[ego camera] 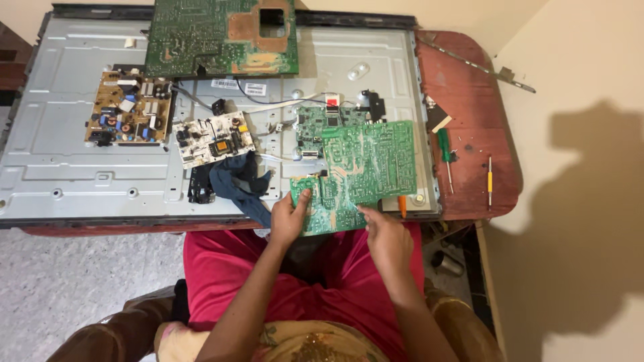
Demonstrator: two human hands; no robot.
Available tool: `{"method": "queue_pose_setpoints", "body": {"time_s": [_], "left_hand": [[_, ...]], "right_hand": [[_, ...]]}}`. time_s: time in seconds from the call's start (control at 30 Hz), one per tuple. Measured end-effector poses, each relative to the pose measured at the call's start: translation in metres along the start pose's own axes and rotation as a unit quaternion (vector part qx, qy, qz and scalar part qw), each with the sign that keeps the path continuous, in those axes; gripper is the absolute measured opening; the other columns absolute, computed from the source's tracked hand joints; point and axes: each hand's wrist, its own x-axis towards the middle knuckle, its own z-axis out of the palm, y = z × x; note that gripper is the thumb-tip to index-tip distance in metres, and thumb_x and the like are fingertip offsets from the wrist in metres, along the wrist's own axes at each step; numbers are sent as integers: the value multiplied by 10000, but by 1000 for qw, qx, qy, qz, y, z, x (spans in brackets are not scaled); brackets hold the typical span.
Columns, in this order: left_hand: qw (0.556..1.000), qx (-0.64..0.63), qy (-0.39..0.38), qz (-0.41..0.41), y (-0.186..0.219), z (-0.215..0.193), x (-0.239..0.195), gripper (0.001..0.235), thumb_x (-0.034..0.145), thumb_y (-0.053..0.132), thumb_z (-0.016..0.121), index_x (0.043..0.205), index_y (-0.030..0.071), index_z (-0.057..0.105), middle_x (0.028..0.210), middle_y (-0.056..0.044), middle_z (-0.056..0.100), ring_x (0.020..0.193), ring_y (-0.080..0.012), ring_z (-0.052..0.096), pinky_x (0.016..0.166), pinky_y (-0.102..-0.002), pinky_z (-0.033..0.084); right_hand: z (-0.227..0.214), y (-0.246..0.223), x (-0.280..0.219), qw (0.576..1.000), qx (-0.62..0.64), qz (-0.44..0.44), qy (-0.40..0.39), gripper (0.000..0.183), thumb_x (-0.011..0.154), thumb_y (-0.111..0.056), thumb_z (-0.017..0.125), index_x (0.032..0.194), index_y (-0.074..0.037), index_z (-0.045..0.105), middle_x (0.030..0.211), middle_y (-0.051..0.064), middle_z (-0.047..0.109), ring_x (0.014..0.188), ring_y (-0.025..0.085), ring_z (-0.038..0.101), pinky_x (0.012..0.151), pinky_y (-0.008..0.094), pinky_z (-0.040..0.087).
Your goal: The person scrubs a green circuit board with a toothbrush and a white cleaning paste. They repeatedly scrub different areas of the board, occasionally switching to a screwdriver to scrape or probe specific spots. The person continues scrubbing and scraping throughout the clip.
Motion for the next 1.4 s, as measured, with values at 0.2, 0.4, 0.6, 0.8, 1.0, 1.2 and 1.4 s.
{"method": "queue_pose_setpoints", "body": {"time_s": [0.2,0.4,0.6,0.8,1.0,1.2,1.4], "left_hand": [[1000,25,3,-1,3,-4,0,515,995,512,567,987,15,703,639,-182,657,587,-316,650,618,-427,502],[1000,2,-2,-4,0,-1,0,531,987,528,558,960,15,693,653,-167,678,607,-289,691,620,-418,520],[1000,16,12,19,0,-2,-1,525,993,521,566,1001,15,706,661,-189,674,602,-302,662,627,-424,510],[998,-53,-13,-8,2,-1,-2,522,981,522,567,1015,18,699,679,-171,699,623,-261,705,620,-408,540],[1000,14,11,19,3,-4,-1,506,996,496,566,1031,13,713,676,-190,675,595,-293,653,622,-414,510],[1000,14,-1,-4,-5,0,-1,527,994,518,556,1001,11,700,678,-201,679,619,-322,669,638,-434,518],[999,4,17,52,-12,3,3,540,1005,526,553,980,6,693,688,-179,678,628,-273,668,631,-423,512]], "right_hand": [[-4,8,-16,998,-2,33,-50,314,967,-178,620,1207,-342,737,969,62,777,754,255,771,644,421,594],[7,12,-6,997,-35,-60,39,312,946,-134,639,1180,-292,771,928,75,789,676,253,722,565,417,566],[-3,11,-13,997,-45,13,-60,317,968,-162,611,1206,-317,752,892,68,771,589,208,718,511,398,573],[-3,2,-6,997,-62,-31,17,331,921,-145,657,1167,-323,785,911,107,766,722,323,716,619,465,554],[-14,-3,-16,999,-9,8,-30,312,928,-152,647,1165,-315,766,981,93,769,752,318,739,655,460,565],[-16,2,-16,999,1,-10,-32,288,938,-165,642,1164,-285,772,969,86,776,763,292,741,657,432,565],[-28,55,-6,984,125,130,-10,272,936,-249,663,1193,-182,720,938,107,754,783,229,727,667,403,592]]}}
